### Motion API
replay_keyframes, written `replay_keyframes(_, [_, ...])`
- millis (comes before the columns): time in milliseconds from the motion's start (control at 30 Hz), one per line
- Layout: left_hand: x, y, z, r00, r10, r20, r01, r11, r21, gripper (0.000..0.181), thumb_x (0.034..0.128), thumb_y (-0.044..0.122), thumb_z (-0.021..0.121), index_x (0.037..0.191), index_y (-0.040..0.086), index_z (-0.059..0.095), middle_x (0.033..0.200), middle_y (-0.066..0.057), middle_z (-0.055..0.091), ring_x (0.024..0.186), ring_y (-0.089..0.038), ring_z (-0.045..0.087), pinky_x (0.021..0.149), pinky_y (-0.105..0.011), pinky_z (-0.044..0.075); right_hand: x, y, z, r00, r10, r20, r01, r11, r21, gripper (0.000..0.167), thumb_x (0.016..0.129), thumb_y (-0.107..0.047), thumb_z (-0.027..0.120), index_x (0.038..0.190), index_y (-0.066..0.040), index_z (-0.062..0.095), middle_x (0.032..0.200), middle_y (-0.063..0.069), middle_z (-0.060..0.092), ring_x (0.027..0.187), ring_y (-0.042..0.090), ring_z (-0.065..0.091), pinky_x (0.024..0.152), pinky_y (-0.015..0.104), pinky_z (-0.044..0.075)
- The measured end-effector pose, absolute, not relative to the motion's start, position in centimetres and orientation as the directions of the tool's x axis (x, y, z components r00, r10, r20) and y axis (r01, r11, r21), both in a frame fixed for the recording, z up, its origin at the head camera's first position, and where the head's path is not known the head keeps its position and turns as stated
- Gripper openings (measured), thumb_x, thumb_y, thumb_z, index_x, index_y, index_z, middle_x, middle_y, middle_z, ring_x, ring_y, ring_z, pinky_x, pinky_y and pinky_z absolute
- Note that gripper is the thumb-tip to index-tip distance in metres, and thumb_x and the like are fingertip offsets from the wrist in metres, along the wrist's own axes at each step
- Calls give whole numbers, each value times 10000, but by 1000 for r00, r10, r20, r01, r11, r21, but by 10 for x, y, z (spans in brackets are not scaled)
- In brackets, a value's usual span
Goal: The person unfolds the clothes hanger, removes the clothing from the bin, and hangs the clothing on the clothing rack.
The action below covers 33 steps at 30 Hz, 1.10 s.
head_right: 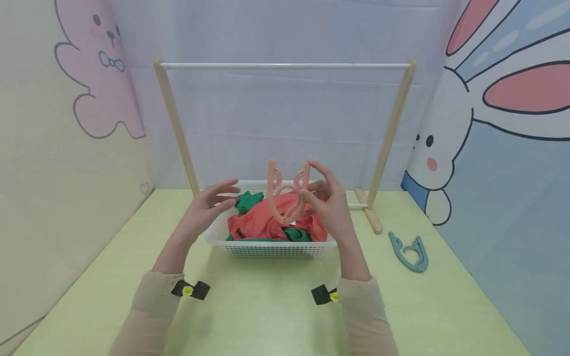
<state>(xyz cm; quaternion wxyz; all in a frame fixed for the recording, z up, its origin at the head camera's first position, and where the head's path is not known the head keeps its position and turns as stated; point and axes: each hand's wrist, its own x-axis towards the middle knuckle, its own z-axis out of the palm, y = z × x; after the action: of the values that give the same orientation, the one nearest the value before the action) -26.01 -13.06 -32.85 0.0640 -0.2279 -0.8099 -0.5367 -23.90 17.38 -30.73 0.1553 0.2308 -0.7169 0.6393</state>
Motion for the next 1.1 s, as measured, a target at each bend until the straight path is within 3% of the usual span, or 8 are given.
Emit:
replay_keyframes(100, [-258,-110,-322,-870,313,381,456,217,863,510,991,232,607,1476,276,451,1350,-89,608,1209,-303,619,896,-393,556,-236,173,-307,-845,-130,518,-528,59,-847,633,943,-58,647,1496,-257,410,890,-34,662,741,94,716,569,391,611])
replay_keyframes(300, [-257,-82,-317,-842,336,422,468,65,881,548,995,186,597,1495,312,412,1350,-134,604,1179,-305,644,1008,-484,529,-230,175,-310,-843,-133,521,-533,69,-843,625,954,-58,630,1501,-255,403,893,-31,665,764,94,723,563,399,610])
replay_keyframes(500, [-261,-66,-316,-837,317,447,485,47,873,579,968,154,638,1493,286,431,1230,-172,649,1038,-331,684,877,-397,593,-230,170,-310,-854,-129,504,-515,66,-855,632,946,-56,640,1504,-239,406,901,-40,670,784,90,724,575,386,613])
replay_keyframes(800, [-263,-61,-315,-829,311,465,503,53,863,642,955,129,649,1496,371,402,1161,-157,643,828,-180,653,813,-359,602,-234,164,-310,-863,-155,481,-502,142,-853,658,960,-88,630,1520,-315,369,964,-12,655,799,85,708,602,384,619])
replay_keyframes(1100, [-262,-68,-316,-819,350,455,509,73,858,687,935,24,618,1514,314,388,1181,-153,618,827,-182,651,793,-364,610,-230,162,-311,-880,-174,442,-463,108,-880,638,949,-85,646,1498,-297,399,990,48,647,814,129,712,626,502,607])
